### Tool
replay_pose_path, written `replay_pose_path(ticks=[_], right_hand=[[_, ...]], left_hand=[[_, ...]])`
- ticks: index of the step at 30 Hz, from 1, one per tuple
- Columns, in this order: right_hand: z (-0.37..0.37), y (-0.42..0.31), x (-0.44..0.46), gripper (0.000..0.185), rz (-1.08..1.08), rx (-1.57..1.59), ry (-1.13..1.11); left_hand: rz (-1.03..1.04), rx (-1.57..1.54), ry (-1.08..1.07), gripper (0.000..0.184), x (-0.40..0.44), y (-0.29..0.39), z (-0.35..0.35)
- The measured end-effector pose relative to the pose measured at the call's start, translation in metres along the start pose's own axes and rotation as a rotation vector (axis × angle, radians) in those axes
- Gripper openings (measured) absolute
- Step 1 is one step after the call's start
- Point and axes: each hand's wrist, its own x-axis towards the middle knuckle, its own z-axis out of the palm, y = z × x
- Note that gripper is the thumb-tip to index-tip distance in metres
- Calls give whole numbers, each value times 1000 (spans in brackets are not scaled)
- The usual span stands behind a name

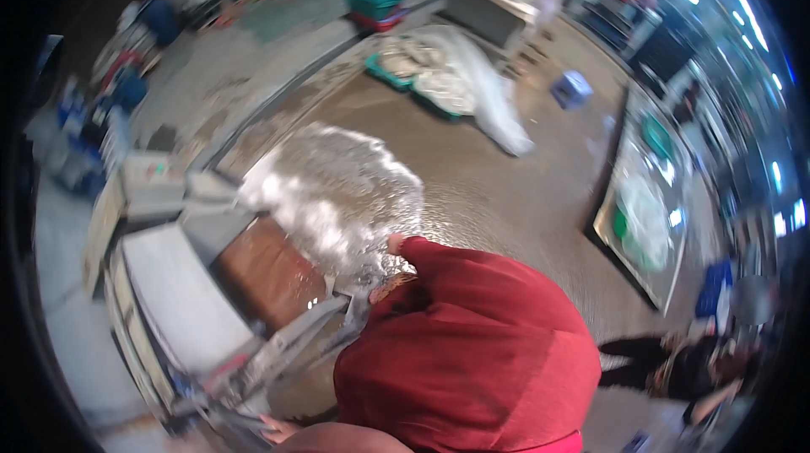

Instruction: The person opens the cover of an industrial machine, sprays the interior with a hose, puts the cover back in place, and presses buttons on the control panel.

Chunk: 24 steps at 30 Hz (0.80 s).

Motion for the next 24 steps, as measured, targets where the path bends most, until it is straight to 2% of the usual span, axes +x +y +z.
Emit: replay_pose_path(ticks=[1, 2, 3, 4, 6, 7, 8, 9, 10, 11, 14, 19, 22, 23, 24], right_hand=[[-3, 8, 2, 24, -67, 2, -137], [12, 21, 19, 28, -140, -43, -200], [35, 31, 35, 33, -229, -94, -284], [33, 34, 39, 30, -279, -96, -312], [-11, 2, 2, 26, 131, 502, -445], [-31, -14, -11, 25, 228, 596, -474], [-34, -15, -6, 29, 264, 665, -600], [-34, -22, 3, 31, 374, 569, -686], [-22, -13, 13, 33, 232, 509, -608], [-21, -25, 20, 35, 290, 483, -619], [-23, -43, 32, 38, 140, 437, -703], [-28, -72, 40, 42, 47, 383, -734], [-30, -95, 40, 35, -14, 390, -792], [-36, -102, 35, 34, -98, 357, -828], [-31, -104, 38, 34, -68, 394, -829]], left_hand=[[-33, 0, 96, 56, -31, 26, -1], [-150, -136, 10, 48, -48, 50, 3], [-166, -165, -18, 46, -49, 57, 3], [-157, -168, -21, 44, -51, 61, 2], [-148, -164, -9, 40, -53, 65, -1], [-130, -133, 9, 38, -58, 66, 0], [-115, -80, 27, 36, -58, 65, -1], [-73, -6, 50, 38, -56, 59, -3], [-58, 48, 67, 37, -57, 61, 0], [-39, 48, 53, 36, -50, 60, -1], [-37, 82, -18, 34, -41, 72, -3], [-26, 68, -24, 36, -57, 72, -3], [-35, 84, -30, 37, -59, 76, -2], [-32, 87, -25, 38, -59, 77, -1], [-39, 93, -20, 38, -59, 78, -2]])
